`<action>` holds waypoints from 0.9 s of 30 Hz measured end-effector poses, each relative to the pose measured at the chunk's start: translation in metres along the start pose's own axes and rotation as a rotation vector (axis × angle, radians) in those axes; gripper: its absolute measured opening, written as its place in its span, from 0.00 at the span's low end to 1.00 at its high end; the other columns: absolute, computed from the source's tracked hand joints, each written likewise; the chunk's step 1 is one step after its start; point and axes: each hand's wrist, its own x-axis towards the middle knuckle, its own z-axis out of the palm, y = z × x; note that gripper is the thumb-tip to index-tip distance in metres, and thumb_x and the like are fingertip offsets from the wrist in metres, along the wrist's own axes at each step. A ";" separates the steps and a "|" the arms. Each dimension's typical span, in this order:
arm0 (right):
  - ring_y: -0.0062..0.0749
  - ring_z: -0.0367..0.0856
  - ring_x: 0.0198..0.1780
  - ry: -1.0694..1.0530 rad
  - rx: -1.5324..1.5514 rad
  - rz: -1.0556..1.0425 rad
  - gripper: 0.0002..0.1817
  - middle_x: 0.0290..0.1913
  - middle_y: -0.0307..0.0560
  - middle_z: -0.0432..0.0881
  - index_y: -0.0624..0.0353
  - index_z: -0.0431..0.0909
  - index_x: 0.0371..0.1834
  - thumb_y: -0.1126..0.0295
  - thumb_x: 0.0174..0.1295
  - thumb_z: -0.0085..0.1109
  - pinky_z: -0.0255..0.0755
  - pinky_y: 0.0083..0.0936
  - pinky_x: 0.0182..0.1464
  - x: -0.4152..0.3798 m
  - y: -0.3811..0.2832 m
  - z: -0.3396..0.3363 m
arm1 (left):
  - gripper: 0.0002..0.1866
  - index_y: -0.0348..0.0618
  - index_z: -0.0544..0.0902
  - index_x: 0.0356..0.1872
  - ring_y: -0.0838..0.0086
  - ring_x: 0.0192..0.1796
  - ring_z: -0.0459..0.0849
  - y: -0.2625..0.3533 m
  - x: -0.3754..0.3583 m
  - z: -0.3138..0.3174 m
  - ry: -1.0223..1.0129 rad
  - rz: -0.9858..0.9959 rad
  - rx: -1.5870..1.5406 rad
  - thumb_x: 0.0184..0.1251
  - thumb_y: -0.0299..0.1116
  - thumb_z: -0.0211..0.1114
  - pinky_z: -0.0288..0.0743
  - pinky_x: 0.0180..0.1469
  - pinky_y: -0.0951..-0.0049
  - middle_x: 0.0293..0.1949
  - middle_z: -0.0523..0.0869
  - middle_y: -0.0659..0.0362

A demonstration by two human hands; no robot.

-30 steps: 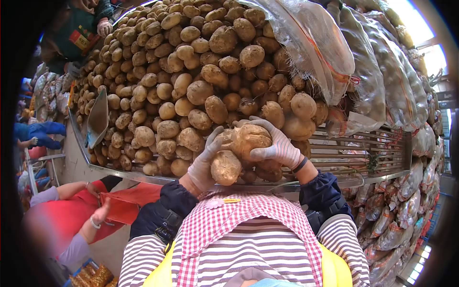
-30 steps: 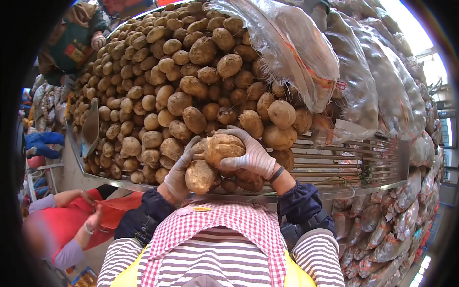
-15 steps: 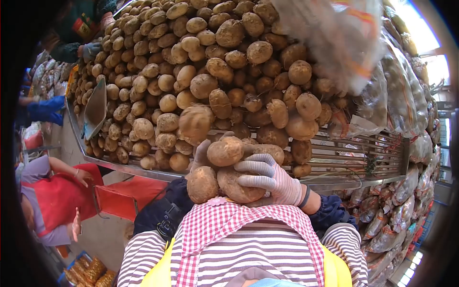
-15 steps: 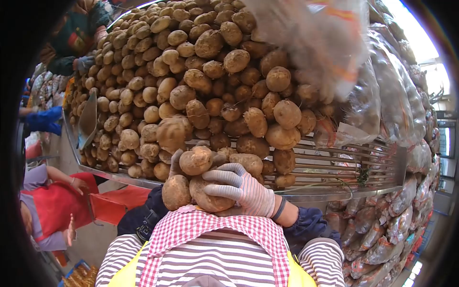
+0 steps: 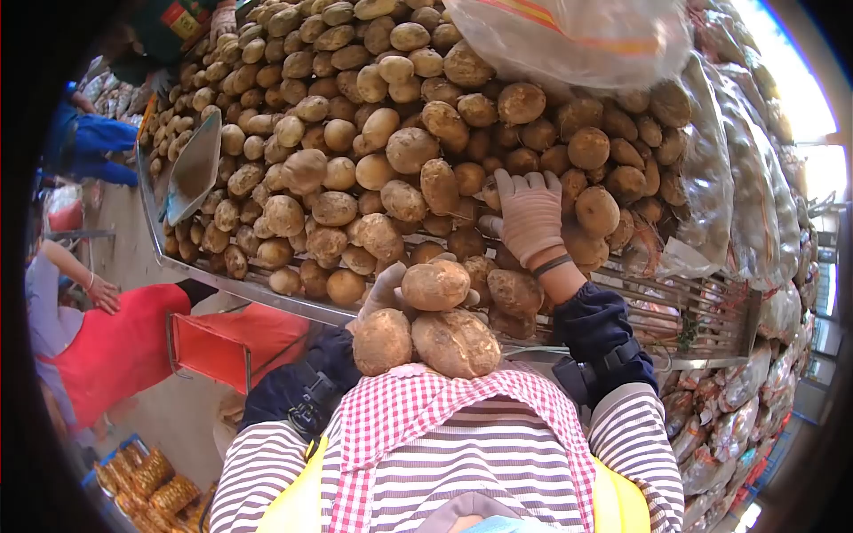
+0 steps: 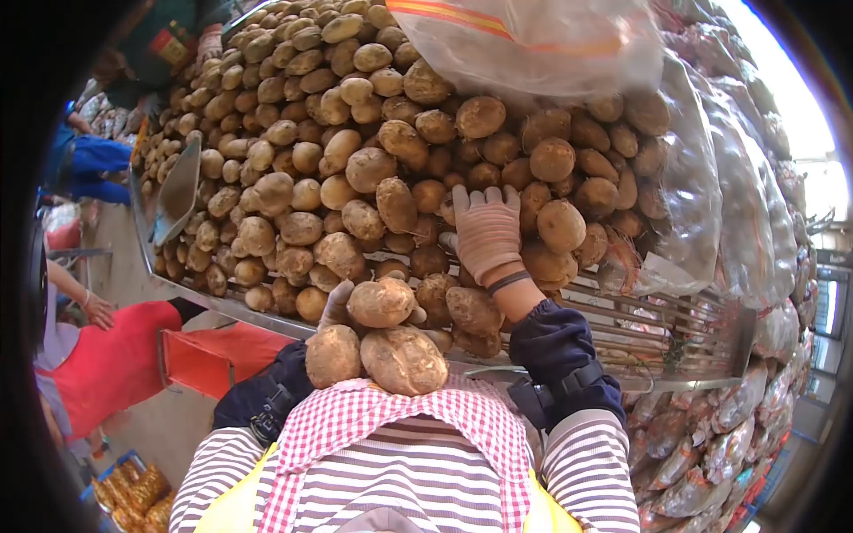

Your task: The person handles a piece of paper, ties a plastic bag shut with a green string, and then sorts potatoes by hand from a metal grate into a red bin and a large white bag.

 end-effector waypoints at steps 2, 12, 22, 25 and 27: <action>0.43 0.77 0.58 -0.065 -0.029 -0.015 0.38 0.50 0.45 0.85 0.50 0.77 0.66 0.47 0.53 0.76 0.65 0.45 0.69 0.006 0.000 0.005 | 0.37 0.53 0.72 0.76 0.30 0.69 0.76 0.003 -0.006 -0.005 0.022 0.009 0.011 0.75 0.64 0.59 0.74 0.67 0.27 0.66 0.79 0.37; 0.44 0.79 0.58 0.340 0.327 -0.187 0.31 0.51 0.42 0.86 0.47 0.82 0.59 0.60 0.48 0.76 0.69 0.44 0.64 0.002 0.015 0.009 | 0.36 0.51 0.74 0.76 0.33 0.70 0.76 -0.033 -0.026 -0.023 -0.099 0.237 -0.055 0.76 0.62 0.58 0.70 0.71 0.28 0.68 0.79 0.37; 0.50 0.81 0.56 0.354 0.373 -0.421 0.31 0.55 0.48 0.87 0.52 0.83 0.63 0.67 0.51 0.75 0.72 0.44 0.64 -0.001 0.026 0.031 | 0.38 0.40 0.72 0.75 0.47 0.74 0.74 -0.127 -0.028 -0.072 -0.313 0.706 -0.147 0.77 0.60 0.57 0.65 0.78 0.40 0.71 0.77 0.40; 0.51 0.81 0.56 0.354 0.405 -0.487 0.32 0.55 0.49 0.87 0.54 0.82 0.63 0.71 0.50 0.76 0.74 0.43 0.63 -0.001 0.031 0.029 | 0.35 0.44 0.71 0.77 0.49 0.77 0.71 -0.164 -0.030 -0.093 -0.234 0.724 -0.320 0.80 0.57 0.55 0.64 0.78 0.42 0.73 0.74 0.40; 0.51 0.81 0.56 0.358 0.502 -0.453 0.32 0.55 0.51 0.86 0.57 0.81 0.65 0.74 0.52 0.74 0.74 0.43 0.63 -0.007 0.029 0.021 | 0.34 0.45 0.71 0.77 0.49 0.77 0.71 -0.186 -0.034 -0.097 -0.330 0.871 -0.298 0.81 0.57 0.55 0.64 0.78 0.42 0.73 0.74 0.39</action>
